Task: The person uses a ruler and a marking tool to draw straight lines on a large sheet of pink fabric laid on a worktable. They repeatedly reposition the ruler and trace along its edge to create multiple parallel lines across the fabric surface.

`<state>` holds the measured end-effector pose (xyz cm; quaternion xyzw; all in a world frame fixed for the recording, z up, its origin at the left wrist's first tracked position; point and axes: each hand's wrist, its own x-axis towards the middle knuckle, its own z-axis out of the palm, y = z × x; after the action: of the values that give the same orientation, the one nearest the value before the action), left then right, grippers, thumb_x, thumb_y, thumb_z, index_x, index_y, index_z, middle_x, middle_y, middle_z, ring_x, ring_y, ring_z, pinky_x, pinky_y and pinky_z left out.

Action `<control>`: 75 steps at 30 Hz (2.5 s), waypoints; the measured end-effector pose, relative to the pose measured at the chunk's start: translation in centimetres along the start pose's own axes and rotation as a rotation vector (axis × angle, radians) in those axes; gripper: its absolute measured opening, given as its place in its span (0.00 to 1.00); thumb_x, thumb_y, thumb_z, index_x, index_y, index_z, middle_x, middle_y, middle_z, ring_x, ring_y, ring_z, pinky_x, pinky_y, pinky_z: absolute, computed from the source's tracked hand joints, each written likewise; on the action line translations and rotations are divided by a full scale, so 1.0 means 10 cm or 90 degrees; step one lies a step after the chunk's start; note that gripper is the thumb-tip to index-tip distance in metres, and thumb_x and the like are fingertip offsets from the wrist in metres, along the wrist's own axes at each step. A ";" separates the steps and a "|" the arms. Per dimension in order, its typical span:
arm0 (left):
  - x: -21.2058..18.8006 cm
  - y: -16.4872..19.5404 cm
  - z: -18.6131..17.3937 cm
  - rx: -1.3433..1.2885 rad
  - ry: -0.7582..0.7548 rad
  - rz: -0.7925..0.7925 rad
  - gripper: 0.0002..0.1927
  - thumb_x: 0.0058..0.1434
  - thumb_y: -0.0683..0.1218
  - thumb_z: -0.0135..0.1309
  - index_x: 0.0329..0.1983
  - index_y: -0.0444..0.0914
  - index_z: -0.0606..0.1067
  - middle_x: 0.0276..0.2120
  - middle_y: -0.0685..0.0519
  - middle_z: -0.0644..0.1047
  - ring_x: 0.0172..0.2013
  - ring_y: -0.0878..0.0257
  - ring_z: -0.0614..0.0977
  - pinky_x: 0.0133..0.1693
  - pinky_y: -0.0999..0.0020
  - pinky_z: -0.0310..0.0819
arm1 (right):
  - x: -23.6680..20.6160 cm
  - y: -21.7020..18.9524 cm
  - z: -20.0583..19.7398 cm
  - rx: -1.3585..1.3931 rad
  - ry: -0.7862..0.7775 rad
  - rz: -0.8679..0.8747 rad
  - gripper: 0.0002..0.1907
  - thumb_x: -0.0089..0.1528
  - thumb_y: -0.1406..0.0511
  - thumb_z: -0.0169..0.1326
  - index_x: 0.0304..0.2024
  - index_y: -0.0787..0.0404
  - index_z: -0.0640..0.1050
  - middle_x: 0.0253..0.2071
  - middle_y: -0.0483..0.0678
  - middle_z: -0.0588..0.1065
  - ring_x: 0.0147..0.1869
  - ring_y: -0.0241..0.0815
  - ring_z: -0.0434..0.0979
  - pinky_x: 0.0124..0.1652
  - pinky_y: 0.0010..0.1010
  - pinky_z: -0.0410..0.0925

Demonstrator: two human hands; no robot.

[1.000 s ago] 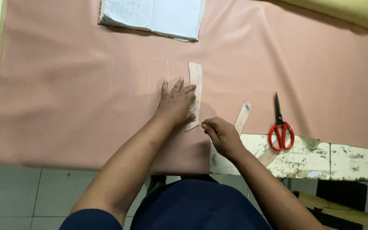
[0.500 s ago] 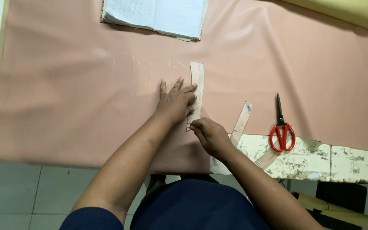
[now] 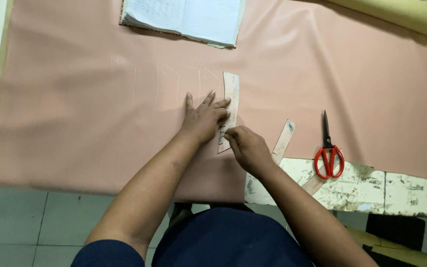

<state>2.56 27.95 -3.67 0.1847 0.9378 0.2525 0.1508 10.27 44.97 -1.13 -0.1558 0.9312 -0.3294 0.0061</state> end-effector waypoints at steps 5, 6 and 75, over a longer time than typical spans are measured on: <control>0.00 0.02 0.00 -0.019 -0.007 -0.011 0.14 0.67 0.49 0.45 0.49 0.54 0.80 0.70 0.71 0.63 0.75 0.59 0.52 0.66 0.25 0.21 | 0.13 0.13 -0.14 0.054 0.033 0.105 0.09 0.67 0.64 0.56 0.44 0.63 0.79 0.36 0.53 0.80 0.38 0.47 0.83 0.39 0.34 0.74; 0.00 0.02 -0.01 -0.017 -0.008 -0.012 0.14 0.68 0.49 0.45 0.49 0.54 0.80 0.70 0.71 0.63 0.75 0.59 0.52 0.66 0.25 0.21 | 0.14 0.15 -0.15 0.104 0.013 0.152 0.09 0.66 0.63 0.56 0.44 0.63 0.79 0.34 0.52 0.81 0.37 0.44 0.84 0.38 0.32 0.75; -0.25 0.03 0.42 -0.624 0.204 -0.173 0.14 0.62 0.41 0.52 0.50 0.35 0.75 0.40 0.52 0.81 0.40 0.63 0.82 0.45 0.68 0.76 | -1.03 0.86 -0.34 -0.195 0.104 0.236 0.20 0.68 0.56 0.51 0.63 0.44 0.76 0.70 0.43 0.66 0.65 0.47 0.74 0.56 0.38 0.70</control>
<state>6.39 28.90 -6.48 -0.0716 0.7368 0.6640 0.1054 17.24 56.47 -4.69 0.0453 0.9804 -0.1891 -0.0328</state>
